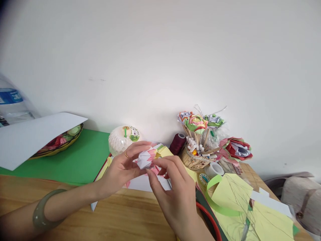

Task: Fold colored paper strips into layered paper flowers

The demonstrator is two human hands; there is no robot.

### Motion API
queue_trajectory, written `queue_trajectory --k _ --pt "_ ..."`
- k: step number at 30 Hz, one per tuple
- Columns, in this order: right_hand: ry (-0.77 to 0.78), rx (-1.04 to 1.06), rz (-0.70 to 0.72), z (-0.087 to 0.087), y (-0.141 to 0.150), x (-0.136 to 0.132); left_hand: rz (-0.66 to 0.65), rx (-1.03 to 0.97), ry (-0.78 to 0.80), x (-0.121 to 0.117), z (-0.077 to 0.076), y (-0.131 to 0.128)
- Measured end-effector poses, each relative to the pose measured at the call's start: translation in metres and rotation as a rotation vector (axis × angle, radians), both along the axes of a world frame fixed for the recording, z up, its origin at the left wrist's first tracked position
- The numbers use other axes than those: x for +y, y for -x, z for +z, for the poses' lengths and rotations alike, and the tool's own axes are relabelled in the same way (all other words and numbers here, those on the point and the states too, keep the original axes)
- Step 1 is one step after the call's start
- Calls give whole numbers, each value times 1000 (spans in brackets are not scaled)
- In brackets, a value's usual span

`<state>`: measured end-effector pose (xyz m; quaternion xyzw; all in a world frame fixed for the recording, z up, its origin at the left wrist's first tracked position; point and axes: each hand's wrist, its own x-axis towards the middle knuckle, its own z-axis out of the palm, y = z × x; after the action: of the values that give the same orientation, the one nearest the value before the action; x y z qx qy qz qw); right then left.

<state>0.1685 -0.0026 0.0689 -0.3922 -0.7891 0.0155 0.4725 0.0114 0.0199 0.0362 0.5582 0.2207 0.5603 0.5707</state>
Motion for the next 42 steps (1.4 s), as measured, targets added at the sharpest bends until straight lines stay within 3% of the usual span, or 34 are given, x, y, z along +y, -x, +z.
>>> queue_trajectory --k 5,19,29,42 --pt "-13 26 -50 -4 -3 3 -10 110 -52 0 -3 4" --pt "80 72 -14 -3 -1 3 68 -33 57 3 0 1" --pt "380 277 57 -5 -3 7 104 -38 86 2 2 -1" --pt "376 282 66 -1 -1 6 32 -103 106 3 3 -2"
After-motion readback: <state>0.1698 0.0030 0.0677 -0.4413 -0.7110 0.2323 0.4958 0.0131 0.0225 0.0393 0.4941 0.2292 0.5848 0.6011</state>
